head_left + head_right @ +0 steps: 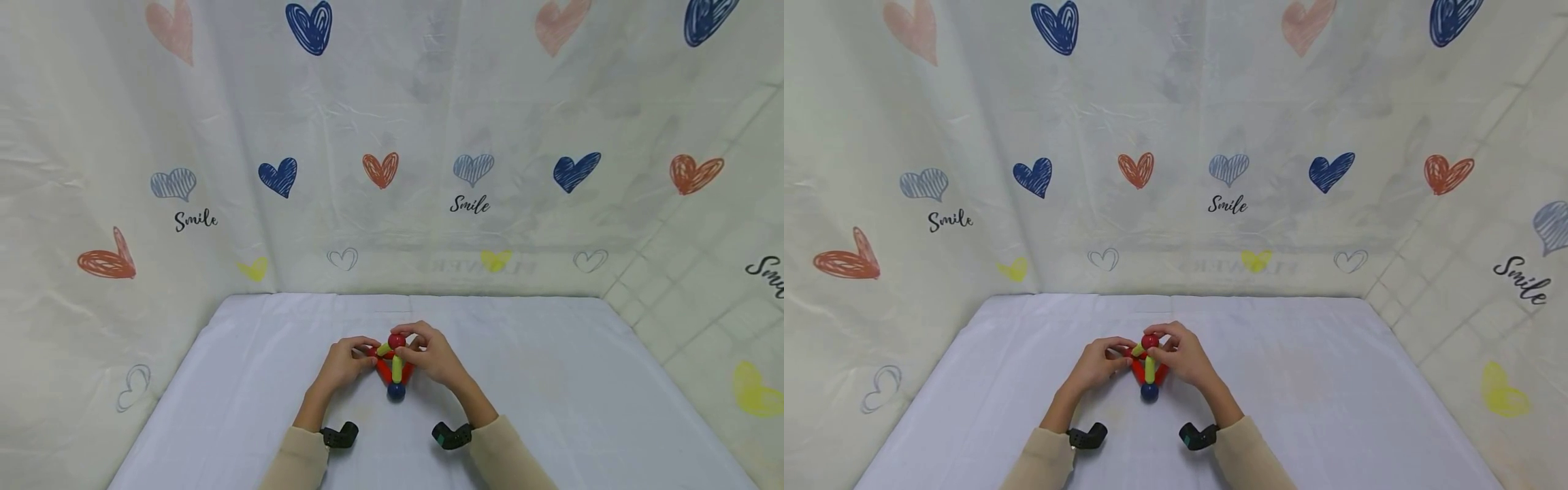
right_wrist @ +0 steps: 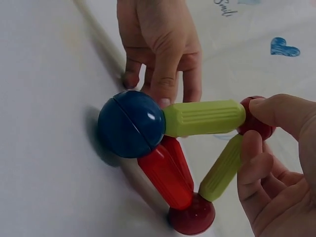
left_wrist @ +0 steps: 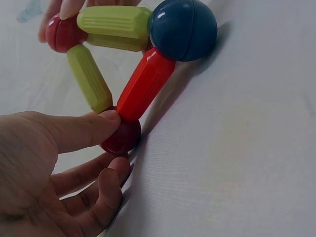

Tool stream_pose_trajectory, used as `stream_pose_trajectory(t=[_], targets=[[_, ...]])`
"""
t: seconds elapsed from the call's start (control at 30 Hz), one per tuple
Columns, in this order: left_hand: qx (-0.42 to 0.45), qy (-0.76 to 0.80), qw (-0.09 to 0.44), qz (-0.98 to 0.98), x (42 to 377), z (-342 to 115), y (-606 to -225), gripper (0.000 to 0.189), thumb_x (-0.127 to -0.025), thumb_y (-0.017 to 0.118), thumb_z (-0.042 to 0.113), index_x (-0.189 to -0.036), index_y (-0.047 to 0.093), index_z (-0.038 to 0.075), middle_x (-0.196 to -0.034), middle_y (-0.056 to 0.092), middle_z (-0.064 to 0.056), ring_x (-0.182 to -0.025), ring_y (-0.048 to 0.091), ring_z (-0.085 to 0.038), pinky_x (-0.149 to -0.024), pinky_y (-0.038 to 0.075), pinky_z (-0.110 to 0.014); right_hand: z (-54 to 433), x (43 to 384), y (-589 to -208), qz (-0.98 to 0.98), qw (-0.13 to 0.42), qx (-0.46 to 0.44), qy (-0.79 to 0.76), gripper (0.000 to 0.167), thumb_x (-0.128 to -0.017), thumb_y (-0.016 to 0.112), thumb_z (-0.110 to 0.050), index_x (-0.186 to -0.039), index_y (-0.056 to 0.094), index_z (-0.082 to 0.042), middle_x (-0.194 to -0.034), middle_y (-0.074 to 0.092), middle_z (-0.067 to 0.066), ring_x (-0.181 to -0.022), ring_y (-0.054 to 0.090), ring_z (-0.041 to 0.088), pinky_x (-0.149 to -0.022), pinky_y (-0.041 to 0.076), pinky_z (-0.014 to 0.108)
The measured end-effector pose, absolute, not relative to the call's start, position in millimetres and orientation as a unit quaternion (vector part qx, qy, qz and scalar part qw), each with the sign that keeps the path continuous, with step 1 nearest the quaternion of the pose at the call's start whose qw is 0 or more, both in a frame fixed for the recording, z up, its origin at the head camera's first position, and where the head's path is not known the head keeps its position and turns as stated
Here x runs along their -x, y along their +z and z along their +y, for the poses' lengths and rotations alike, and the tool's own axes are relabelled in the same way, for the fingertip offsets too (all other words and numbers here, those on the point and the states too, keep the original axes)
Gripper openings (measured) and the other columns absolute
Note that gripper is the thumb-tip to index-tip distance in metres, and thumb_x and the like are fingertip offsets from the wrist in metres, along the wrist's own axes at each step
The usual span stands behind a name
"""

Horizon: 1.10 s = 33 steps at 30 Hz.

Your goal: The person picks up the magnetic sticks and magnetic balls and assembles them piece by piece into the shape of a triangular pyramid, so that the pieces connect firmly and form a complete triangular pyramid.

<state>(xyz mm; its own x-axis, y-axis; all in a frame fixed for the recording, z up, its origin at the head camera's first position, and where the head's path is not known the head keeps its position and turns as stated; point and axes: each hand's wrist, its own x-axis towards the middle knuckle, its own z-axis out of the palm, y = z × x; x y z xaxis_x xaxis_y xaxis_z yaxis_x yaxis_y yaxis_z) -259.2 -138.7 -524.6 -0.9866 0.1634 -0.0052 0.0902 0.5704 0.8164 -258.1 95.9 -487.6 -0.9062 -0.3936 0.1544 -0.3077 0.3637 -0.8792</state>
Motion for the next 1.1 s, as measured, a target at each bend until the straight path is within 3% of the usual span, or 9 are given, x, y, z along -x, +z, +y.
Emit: stream_pose_trajectory(t=[0.17, 0.3, 0.53, 1.1], targets=[[-0.075, 0.456, 0.040, 0.886, 258, -139, -524, 0.026, -0.092, 0.077, 0.021, -0.118, 0.075, 0.024, -0.115, 0.075, -0.005, -0.090, 0.064, -0.017, -0.084, 0.056, -0.038, 95, 257, -487, 0.825, 0.049, 0.212, -0.521, 0.035, -0.095, 0.073, -0.019, -0.130, 0.068, -0.021, -0.122, 0.062, 0.004, -0.084, 0.061, 0.021, -0.070, 0.057, 0.025], [-0.077, 0.459, 0.042, 0.884, 258, -139, -523, 0.026, -0.092, 0.077, 0.021, -0.117, 0.075, 0.023, -0.115, 0.075, -0.005, -0.089, 0.065, -0.017, -0.083, 0.056, -0.037, 97, 258, -486, 0.818, 0.066, 0.227, -0.524, 0.039, -0.096, 0.072, -0.017, -0.134, 0.065, -0.013, -0.126, 0.061, 0.008, -0.088, 0.063, 0.020, -0.072, 0.057, 0.024], [-0.072, 0.461, 0.043, 0.883, 257, -138, -523, 0.026, -0.092, 0.077, 0.021, -0.117, 0.075, 0.023, -0.116, 0.075, -0.005, -0.089, 0.064, -0.018, -0.083, 0.056, -0.036, 98, 247, -463, 0.798, 0.105, 0.245, -0.540, 0.046, -0.092, 0.071, -0.001, -0.136, 0.059, -0.001, -0.128, 0.057, 0.021, -0.089, 0.061, 0.031, -0.071, 0.051, 0.023], [-0.077, 0.461, 0.042, 0.883, 258, -138, -523, 0.025, -0.092, 0.077, 0.020, -0.117, 0.075, 0.023, -0.116, 0.075, -0.005, -0.089, 0.063, -0.018, -0.082, 0.055, -0.035, 101, 259, -488, 0.804, 0.091, 0.254, -0.529, 0.044, -0.092, 0.074, -0.006, -0.133, 0.061, -0.017, -0.128, 0.059, 0.010, -0.088, 0.060, 0.022, -0.070, 0.051, 0.024]])
